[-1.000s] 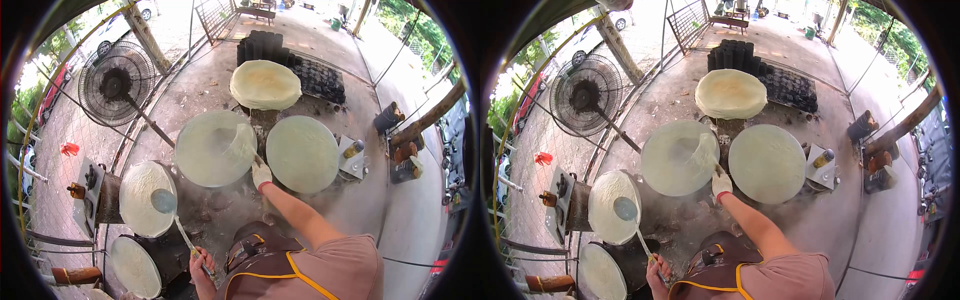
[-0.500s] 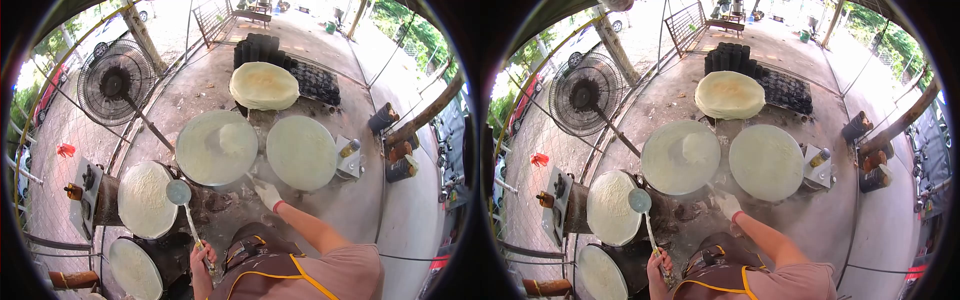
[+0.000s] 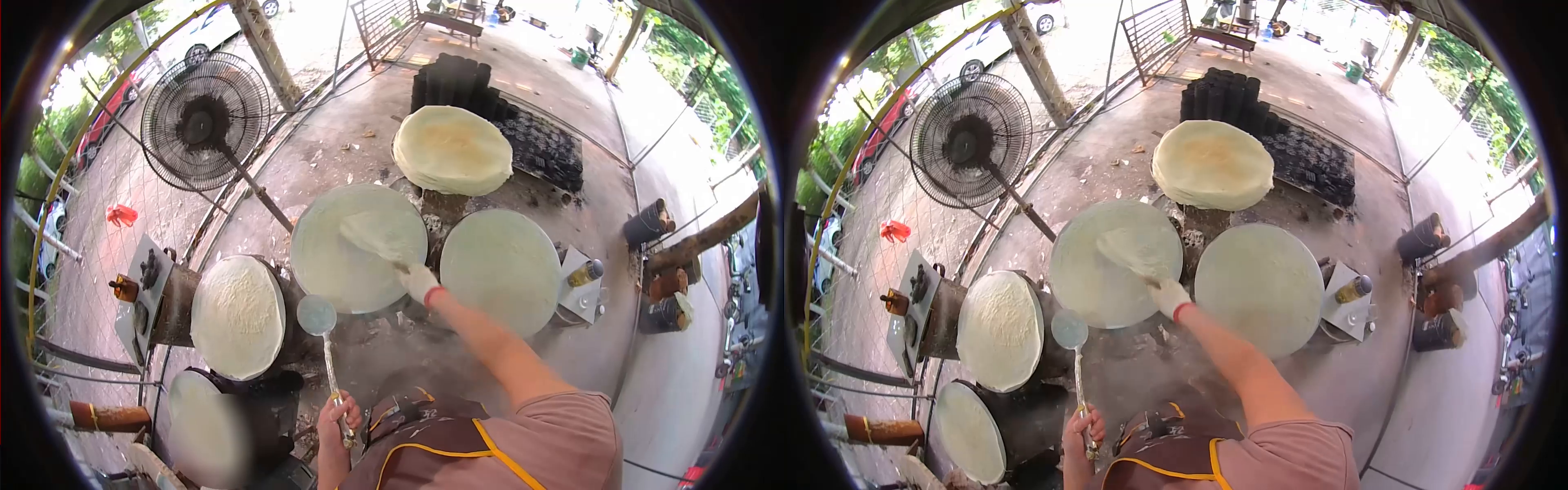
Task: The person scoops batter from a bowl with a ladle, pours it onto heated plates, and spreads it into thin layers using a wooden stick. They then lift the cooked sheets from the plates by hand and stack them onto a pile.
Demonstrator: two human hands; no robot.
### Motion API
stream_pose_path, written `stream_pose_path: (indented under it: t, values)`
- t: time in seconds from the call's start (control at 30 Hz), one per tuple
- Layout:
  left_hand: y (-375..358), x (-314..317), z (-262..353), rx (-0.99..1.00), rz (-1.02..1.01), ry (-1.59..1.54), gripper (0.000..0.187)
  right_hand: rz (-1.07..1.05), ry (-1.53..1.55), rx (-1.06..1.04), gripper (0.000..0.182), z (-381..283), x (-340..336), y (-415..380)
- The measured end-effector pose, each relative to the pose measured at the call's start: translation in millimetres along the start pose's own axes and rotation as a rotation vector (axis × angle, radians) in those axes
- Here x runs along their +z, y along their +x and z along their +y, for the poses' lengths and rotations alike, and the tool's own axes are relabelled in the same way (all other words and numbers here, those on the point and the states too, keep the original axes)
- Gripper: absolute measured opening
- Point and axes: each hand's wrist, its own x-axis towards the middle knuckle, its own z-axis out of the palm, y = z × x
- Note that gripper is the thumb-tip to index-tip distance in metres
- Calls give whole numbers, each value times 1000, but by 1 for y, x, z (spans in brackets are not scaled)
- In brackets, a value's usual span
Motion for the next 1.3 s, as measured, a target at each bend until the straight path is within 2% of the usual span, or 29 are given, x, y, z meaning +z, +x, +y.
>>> stream_pose_path:
  t: [0.07, 0.13, 0.17, 0.3, 0.4, 0.43, 0.53, 0.6, 0.67, 0.73, 0.8, 0.83, 0.9, 0.97, 1.0, 1.07, 1.13, 1.23, 1.3]
  values:
    - [0, 12, -5, -6, 33, -13, 22, 29, -43, -127, 36, 30, 5, 43]
    - [1, 20, -10, -2, 58, -13, 21, 86, 158, 110, 33, 8, -20, 53]
    - [2, 22, -14, 0, 64, -5, 20, 92, 81, 73, 33, 26, -12, 62]
    - [9, 7, -22, -44, 58, -95, 16, -358, 358, 84, 34, 35, -29, 5]
    - [19, 6, -20, -30, 161, 12, 13, -432, 330, 227, 36, 34, -39, 21]
    - [24, 10, -15, -26, 176, 73, 9, -247, 108, -27, 35, 89, 0, 58]
    - [49, 13, -2, 16, 166, 201, 8, -308, 300, 156, 32, 46, -14, 54]
    - [68, 24, 4, 49, 206, 364, 9, -453, 194, 49, 31, 75, -10, 33]
    - [87, 35, 6, 91, 226, 494, 9, -506, 508, 229, 37, 66, -31, -20]
    - [105, 45, 0, 132, 240, 602, 8, -293, 757, 345, 36, 58, -39, -66]
    - [124, 57, -14, 156, 361, 757, 9, -23, 1016, 548, 38, 43, -14, -96]
    - [133, 63, -23, 168, 424, 833, 9, -91, 985, 555, 37, 45, 11, -108]
    - [147, 68, -46, 184, 402, 766, 10, -229, 923, 571, 35, 56, 61, -122]
    - [140, 87, -36, 158, 345, 676, 8, -264, 999, 578, 35, 42, 57, -115]
    - [122, 85, -21, 120, 229, 498, 7, -280, 1040, 582, 34, 34, 52, -111]
    - [92, 75, 11, 52, 2, 131, 5, -184, 1024, 497, 34, 27, 22, -107]
    - [51, 67, 9, 117, -73, 123, 7, -87, 1127, 469, 35, 7, -9, -102]
    - [35, 68, 8, 120, -109, 57, 10, -109, 741, 513, 38, 31, 13, -77]
    - [35, 65, 10, 74, -150, -77, 11, -274, 330, 86, 40, 29, 17, -77]
